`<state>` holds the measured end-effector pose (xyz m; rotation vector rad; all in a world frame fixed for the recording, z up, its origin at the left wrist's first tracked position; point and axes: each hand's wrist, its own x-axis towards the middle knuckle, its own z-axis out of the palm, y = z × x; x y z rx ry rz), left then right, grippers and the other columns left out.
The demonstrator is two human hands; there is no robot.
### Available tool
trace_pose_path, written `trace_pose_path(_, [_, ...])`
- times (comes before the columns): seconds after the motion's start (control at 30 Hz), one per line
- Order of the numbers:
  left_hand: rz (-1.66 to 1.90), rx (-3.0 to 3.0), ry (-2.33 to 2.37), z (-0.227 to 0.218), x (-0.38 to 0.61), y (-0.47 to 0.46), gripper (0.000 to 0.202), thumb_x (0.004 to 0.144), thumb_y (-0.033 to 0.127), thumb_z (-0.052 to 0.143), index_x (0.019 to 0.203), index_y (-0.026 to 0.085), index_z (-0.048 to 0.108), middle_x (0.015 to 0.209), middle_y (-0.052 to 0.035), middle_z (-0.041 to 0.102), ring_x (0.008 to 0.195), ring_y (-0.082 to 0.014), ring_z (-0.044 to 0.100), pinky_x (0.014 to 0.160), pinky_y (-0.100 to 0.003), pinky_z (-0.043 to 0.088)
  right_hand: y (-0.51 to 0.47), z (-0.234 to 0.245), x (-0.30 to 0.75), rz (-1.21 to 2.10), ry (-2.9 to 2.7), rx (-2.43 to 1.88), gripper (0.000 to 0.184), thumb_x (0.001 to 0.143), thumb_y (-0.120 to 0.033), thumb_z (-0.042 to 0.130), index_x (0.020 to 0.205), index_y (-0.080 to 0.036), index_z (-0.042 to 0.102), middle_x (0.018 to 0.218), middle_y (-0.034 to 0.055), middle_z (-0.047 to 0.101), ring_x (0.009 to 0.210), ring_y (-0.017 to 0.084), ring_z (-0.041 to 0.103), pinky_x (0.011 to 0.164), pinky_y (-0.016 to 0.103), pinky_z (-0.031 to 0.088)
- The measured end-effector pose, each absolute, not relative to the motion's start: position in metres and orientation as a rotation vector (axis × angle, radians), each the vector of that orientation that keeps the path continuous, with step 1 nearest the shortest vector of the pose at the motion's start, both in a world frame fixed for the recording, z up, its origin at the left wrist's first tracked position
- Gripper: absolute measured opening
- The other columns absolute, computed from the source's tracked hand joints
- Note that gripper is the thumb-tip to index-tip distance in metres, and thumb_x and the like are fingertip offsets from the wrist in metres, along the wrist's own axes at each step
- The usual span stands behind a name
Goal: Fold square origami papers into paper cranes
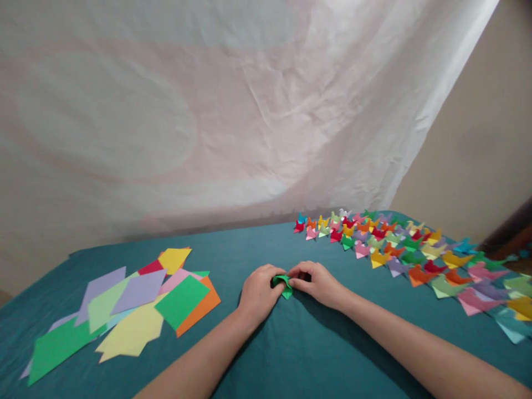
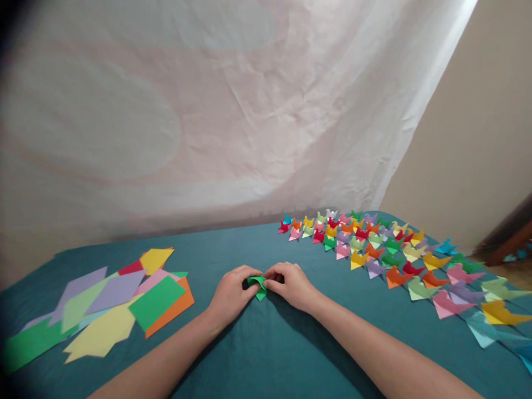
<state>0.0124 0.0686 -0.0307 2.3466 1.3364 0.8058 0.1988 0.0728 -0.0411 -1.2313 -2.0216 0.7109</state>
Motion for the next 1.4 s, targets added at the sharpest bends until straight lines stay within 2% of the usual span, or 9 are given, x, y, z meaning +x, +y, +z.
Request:
trace_pose_path(0.33, [0.798, 2.376, 1.313, -0.0303, 0.0115, 0.0676, 0.026, 0.077, 0.017, 0.055, 0.100, 0.023, 0.066, 0.096, -0.0027, 0.065, 0.091, -0.0195, 0.058, 0.082, -0.030, 0.045, 0.0726, -0.0441, 0.1964, 0.653, -2.012, -1.253, 0.015, 0.078, -0.034, 0.063, 0.084, -0.021, 0.070, 0.074, 0.0007, 0.066, 0.070, 0.015, 0.055, 0.066, 0.026, 0.039])
trace_pose_path(0.5, [0.811, 2.394, 1.305, -0.0278, 0.0121, 0.0632, 0.033, 0.074, 0.015, 0.054, 0.105, 0.022, 0.062, 0.100, -0.0036, 0.065, 0.092, -0.0200, 0.058, 0.082, -0.030, 0.045, 0.0722, -0.0434, 0.1966, 0.649, -2.003, -1.262, 0.015, 0.078, -0.034, 0.064, 0.083, -0.021, 0.069, 0.074, 0.0010, 0.066, 0.071, 0.015, 0.056, 0.066, 0.026, 0.040])
trace_pose_path(0.73, [0.811, 2.332, 1.300, -0.0221, 0.0125, 0.0627, 0.025, 0.085, 0.037, 0.052, 0.099, 0.021, 0.065, 0.094, -0.0045, 0.066, 0.088, -0.0196, 0.059, 0.076, -0.028, 0.046, 0.0710, -0.0415, 0.1965, 0.618, -2.008, -1.275, 0.014, 0.078, -0.033, 0.063, 0.082, -0.021, 0.069, 0.073, 0.0016, 0.065, 0.071, 0.016, 0.056, 0.066, 0.026, 0.040])
trace_pose_path(0.87, [0.808, 2.304, 1.258, -0.0230, 0.0107, 0.0651, 0.022, 0.086, 0.034, 0.053, 0.100, 0.022, 0.066, 0.094, -0.0035, 0.067, 0.086, -0.0184, 0.060, 0.076, -0.028, 0.045, 0.0709, -0.0413, 0.1961, 0.617, -2.010, -1.273, 0.017, 0.079, -0.037, 0.063, 0.082, -0.021, 0.070, 0.072, 0.0013, 0.065, 0.070, 0.016, 0.055, 0.065, 0.026, 0.039])
trace_pose_path(1.23, [0.837, 2.295, 1.177, -0.0240, 0.0093, 0.0675, 0.020, 0.085, 0.026, 0.055, 0.100, 0.025, 0.068, 0.098, -0.0018, 0.068, 0.092, -0.0183, 0.060, 0.084, -0.029, 0.045, 0.0719, -0.0424, 0.1966, 0.590, -2.021, -1.275, 0.012, 0.079, -0.031, 0.063, 0.081, -0.021, 0.069, 0.072, 0.0013, 0.066, 0.070, 0.016, 0.056, 0.066, 0.026, 0.039])
trace_pose_path(1.4, [0.833, 2.287, 1.151, -0.0254, 0.0088, 0.0683, 0.021, 0.087, 0.027, 0.054, 0.101, 0.026, 0.069, 0.098, -0.0015, 0.068, 0.091, -0.0179, 0.061, 0.084, -0.028, 0.045, 0.0713, -0.0424, 0.1965, 0.575, -2.013, -1.271, 0.012, 0.079, -0.031, 0.062, 0.082, -0.021, 0.069, 0.072, 0.0013, 0.066, 0.070, 0.016, 0.056, 0.066, 0.026, 0.039])
